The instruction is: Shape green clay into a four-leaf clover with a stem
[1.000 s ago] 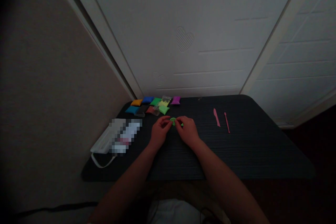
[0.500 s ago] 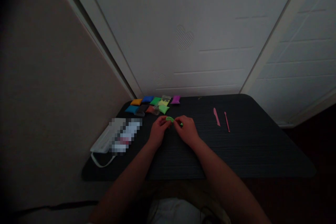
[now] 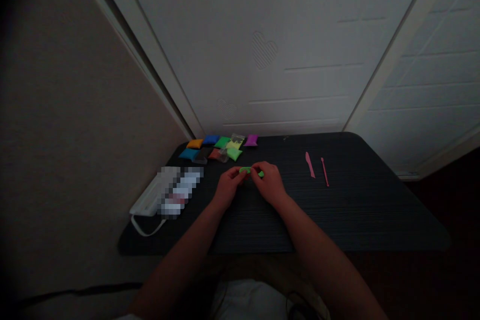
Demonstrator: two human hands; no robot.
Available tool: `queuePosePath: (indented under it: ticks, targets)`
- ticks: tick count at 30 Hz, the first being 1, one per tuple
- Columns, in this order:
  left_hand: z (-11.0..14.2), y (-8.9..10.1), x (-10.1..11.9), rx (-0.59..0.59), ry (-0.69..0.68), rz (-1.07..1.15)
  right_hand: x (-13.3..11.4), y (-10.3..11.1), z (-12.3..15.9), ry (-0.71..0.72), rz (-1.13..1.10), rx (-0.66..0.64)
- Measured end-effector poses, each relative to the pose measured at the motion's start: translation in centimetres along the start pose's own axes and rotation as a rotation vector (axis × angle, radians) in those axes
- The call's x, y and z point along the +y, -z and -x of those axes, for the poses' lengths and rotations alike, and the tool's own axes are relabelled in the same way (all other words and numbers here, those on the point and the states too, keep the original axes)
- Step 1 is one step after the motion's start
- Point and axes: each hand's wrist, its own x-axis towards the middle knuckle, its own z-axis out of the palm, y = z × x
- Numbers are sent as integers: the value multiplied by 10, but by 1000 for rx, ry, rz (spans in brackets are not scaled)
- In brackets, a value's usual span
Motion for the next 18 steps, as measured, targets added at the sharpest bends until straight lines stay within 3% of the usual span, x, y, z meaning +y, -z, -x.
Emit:
queuePosePath:
  ticks: [10, 18]
  targets:
    - [3, -1, 4, -35, -13, 23, 5, 0, -1, -65, -112, -44]
    - [5, 0, 2, 28, -142, -160, 7, 2, -3, -67, -69, -109]
